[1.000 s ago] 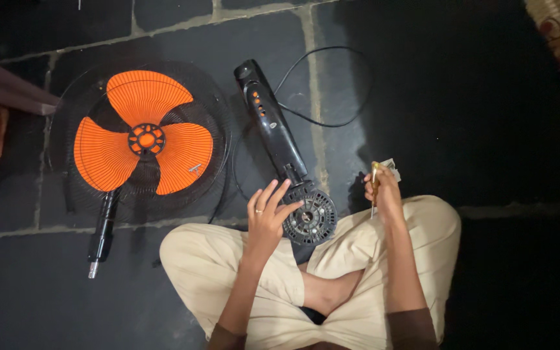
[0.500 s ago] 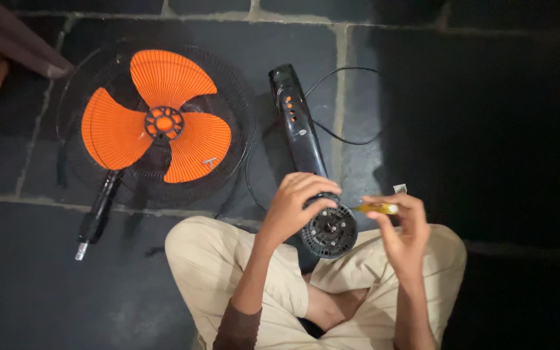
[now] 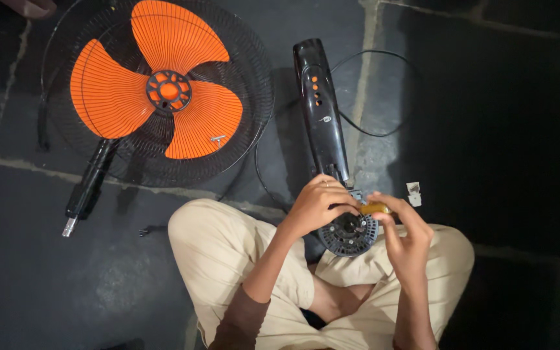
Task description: The person sits on the floor and uses a screwdriver to remove screws from the rear housing of a black electric fan. They detach the housing to expose the motor and internal components, then continue to unscrew and adjust parts within the motor assembly.
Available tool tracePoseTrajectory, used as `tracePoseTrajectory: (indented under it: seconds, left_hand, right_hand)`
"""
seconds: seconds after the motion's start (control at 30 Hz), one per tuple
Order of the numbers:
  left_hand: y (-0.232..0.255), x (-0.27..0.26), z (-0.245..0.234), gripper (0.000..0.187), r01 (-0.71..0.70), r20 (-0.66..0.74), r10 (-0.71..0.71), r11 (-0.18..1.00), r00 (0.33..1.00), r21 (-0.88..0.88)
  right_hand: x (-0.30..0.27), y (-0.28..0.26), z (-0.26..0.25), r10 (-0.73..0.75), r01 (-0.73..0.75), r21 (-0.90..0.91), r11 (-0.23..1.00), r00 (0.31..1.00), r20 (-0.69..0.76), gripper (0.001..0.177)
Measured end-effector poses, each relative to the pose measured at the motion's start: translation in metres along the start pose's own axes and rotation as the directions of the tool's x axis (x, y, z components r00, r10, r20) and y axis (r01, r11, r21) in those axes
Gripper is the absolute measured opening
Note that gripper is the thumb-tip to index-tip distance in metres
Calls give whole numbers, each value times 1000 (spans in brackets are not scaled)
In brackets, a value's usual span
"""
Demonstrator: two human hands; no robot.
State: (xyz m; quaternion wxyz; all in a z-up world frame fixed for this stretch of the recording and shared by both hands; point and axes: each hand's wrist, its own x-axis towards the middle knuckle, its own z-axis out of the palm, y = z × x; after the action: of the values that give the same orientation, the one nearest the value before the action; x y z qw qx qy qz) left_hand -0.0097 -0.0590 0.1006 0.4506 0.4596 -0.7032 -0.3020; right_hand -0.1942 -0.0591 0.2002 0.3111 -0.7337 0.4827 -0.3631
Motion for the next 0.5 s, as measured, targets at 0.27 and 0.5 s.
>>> tracePoseTrajectory:
  seconds: [0.27, 0.5]
  left_hand:
    - [-4, -1, 2, 11, 33, 12, -33, 999, 999, 7]
    - [-8, -3, 4, 12, 30, 25, -31, 1000, 999, 8]
  right_hand:
    - [-1, 7, 3, -7, 7, -11, 1000, 999, -46, 19]
    - [-1, 6, 8, -15, 11, -59, 998, 998, -69, 23]
